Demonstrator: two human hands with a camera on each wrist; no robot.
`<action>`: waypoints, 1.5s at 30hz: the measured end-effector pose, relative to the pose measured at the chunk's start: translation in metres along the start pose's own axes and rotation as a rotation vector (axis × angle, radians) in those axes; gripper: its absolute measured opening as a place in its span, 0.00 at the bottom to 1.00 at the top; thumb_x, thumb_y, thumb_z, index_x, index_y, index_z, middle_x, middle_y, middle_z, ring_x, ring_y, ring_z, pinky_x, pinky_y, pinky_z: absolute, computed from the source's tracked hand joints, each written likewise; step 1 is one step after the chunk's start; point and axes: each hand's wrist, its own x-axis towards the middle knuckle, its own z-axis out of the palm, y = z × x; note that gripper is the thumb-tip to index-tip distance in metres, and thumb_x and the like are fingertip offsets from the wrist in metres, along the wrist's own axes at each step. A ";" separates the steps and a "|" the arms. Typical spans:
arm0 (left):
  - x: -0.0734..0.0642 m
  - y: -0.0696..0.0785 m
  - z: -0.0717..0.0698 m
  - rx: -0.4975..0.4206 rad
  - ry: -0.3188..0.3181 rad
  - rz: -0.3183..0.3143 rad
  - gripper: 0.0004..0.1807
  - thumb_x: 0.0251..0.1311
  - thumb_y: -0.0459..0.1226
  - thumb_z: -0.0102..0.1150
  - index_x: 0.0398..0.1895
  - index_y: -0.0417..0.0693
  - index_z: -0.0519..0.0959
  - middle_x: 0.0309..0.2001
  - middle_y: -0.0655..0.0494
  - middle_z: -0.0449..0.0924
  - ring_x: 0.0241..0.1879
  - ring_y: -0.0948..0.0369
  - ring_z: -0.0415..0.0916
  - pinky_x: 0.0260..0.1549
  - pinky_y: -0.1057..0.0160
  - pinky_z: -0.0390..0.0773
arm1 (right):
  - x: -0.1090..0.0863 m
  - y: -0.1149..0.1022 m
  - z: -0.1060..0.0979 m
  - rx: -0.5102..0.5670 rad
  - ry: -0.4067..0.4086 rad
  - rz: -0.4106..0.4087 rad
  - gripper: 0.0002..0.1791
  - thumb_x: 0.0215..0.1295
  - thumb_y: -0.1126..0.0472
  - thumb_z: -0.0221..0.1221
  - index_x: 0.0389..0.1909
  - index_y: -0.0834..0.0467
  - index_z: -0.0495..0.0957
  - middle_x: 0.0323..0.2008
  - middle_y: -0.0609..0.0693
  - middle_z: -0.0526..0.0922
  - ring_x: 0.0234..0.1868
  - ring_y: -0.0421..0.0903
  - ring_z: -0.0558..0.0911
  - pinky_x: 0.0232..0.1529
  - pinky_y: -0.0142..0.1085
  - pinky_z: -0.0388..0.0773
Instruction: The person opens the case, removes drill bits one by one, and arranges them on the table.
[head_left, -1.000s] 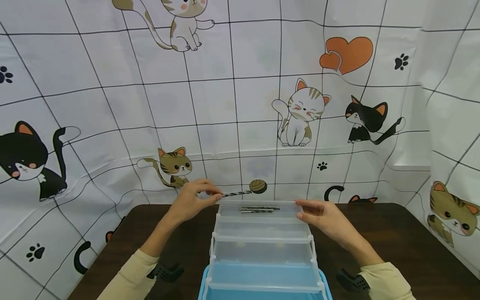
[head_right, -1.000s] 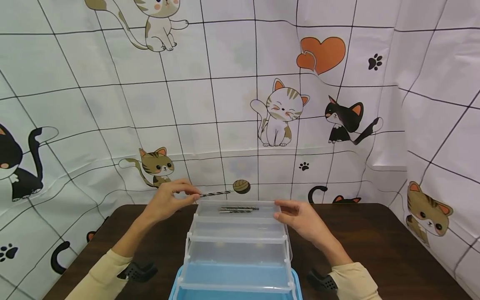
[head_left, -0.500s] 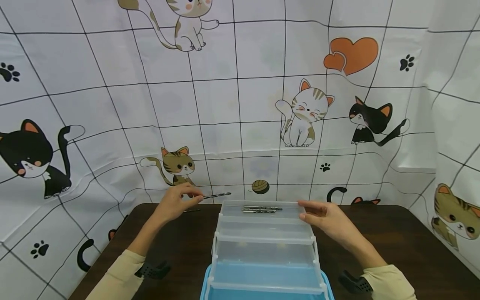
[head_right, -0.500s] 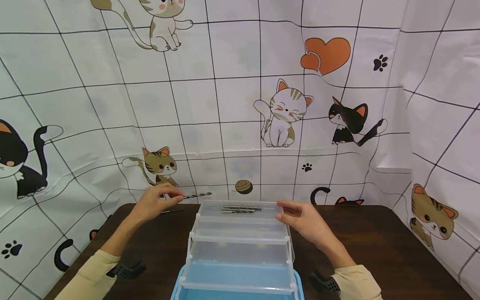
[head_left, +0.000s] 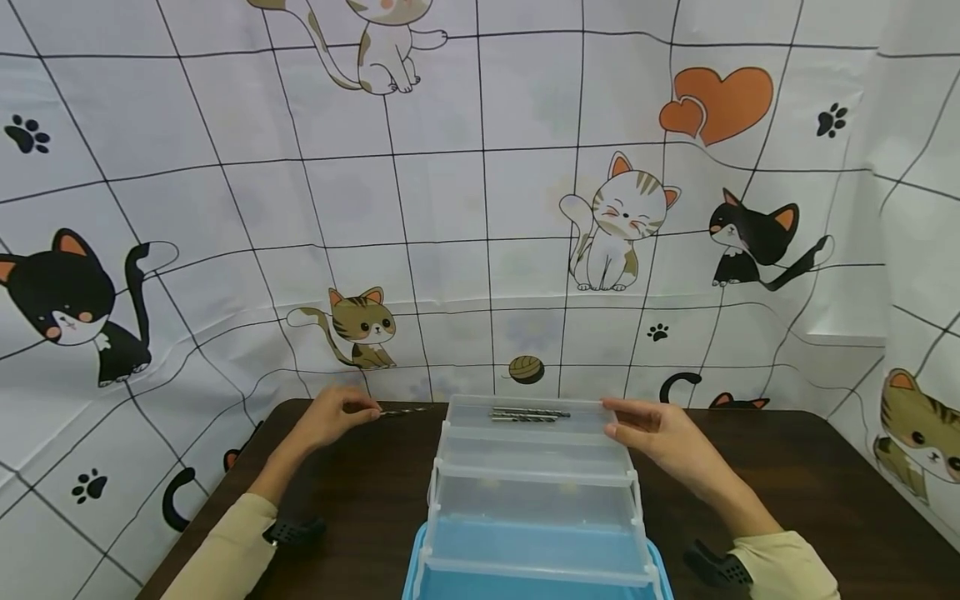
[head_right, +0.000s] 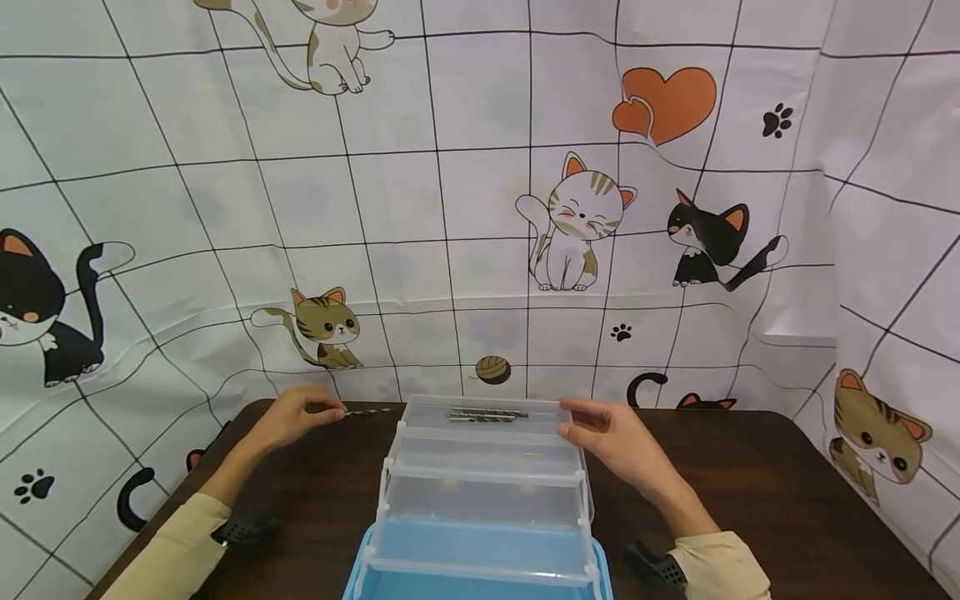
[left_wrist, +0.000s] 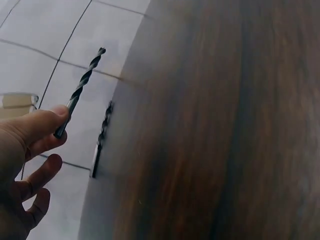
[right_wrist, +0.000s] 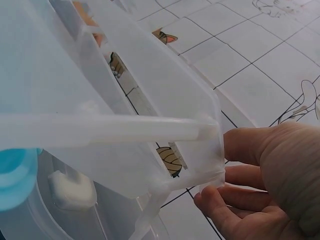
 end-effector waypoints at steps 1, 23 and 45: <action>-0.001 -0.003 0.000 0.012 0.000 -0.002 0.05 0.57 0.40 0.63 0.35 0.53 0.85 0.33 0.66 0.79 0.34 0.64 0.73 0.33 0.58 0.74 | 0.000 0.000 0.000 0.002 0.002 0.007 0.29 0.59 0.44 0.59 0.61 0.49 0.70 0.57 0.46 0.73 0.54 0.45 0.74 0.50 0.45 0.71; -0.013 -0.015 0.008 0.327 0.017 -0.080 0.03 0.54 0.44 0.65 0.31 0.61 0.84 0.34 0.67 0.77 0.35 0.60 0.74 0.34 0.48 0.71 | -0.002 -0.001 0.001 0.045 -0.005 -0.002 0.29 0.60 0.46 0.60 0.61 0.51 0.71 0.58 0.48 0.72 0.54 0.47 0.73 0.51 0.47 0.70; -0.011 -0.016 0.012 0.389 0.021 -0.140 0.03 0.51 0.44 0.67 0.30 0.61 0.84 0.33 0.66 0.76 0.35 0.58 0.75 0.36 0.45 0.69 | -0.002 -0.002 0.001 0.044 -0.008 -0.003 0.29 0.60 0.46 0.59 0.61 0.52 0.70 0.58 0.49 0.71 0.55 0.47 0.73 0.51 0.47 0.69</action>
